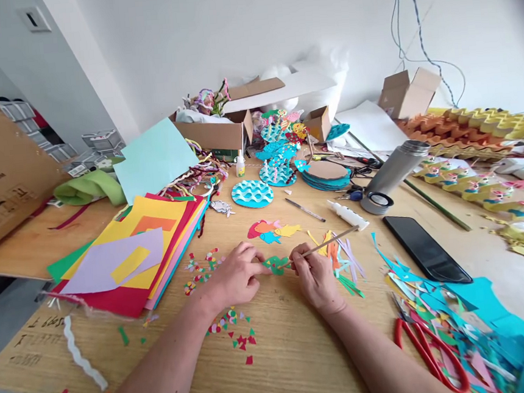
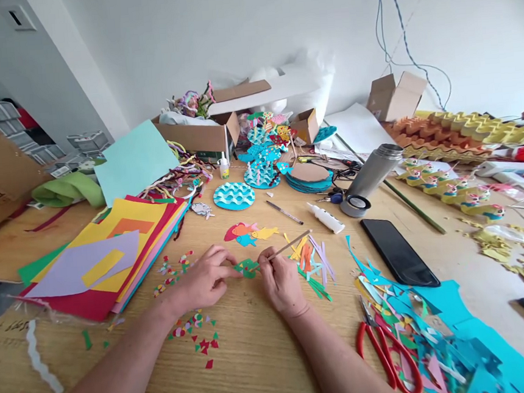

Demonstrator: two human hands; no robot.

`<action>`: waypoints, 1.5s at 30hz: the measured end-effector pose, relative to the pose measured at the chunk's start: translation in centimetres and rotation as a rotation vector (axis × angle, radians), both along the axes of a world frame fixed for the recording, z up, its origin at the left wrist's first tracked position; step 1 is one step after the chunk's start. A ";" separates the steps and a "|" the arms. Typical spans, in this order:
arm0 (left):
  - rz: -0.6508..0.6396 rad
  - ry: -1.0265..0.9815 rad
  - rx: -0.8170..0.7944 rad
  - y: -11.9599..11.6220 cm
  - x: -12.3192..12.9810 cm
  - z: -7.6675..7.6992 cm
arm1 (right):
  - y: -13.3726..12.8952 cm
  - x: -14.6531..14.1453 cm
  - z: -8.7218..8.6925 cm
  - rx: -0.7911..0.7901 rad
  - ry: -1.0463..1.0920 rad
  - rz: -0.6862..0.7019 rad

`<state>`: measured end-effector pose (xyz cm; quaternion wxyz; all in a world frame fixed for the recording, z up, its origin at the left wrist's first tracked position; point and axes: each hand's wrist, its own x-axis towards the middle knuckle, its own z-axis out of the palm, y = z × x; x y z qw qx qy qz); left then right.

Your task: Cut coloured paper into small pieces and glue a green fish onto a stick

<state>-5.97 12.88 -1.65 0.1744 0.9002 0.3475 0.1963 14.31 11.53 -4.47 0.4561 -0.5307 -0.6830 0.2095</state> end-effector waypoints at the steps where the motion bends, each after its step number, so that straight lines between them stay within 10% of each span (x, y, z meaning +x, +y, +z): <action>1: 0.001 0.005 -0.001 0.0 0.0 0.0 | 0.0 0.0 0.0 0.001 -0.006 -0.002; 45: 0.014 0.025 0.020 -0.1 0.1 -0.3 | -0.2 -0.1 0.7 0.031 -0.078 0.006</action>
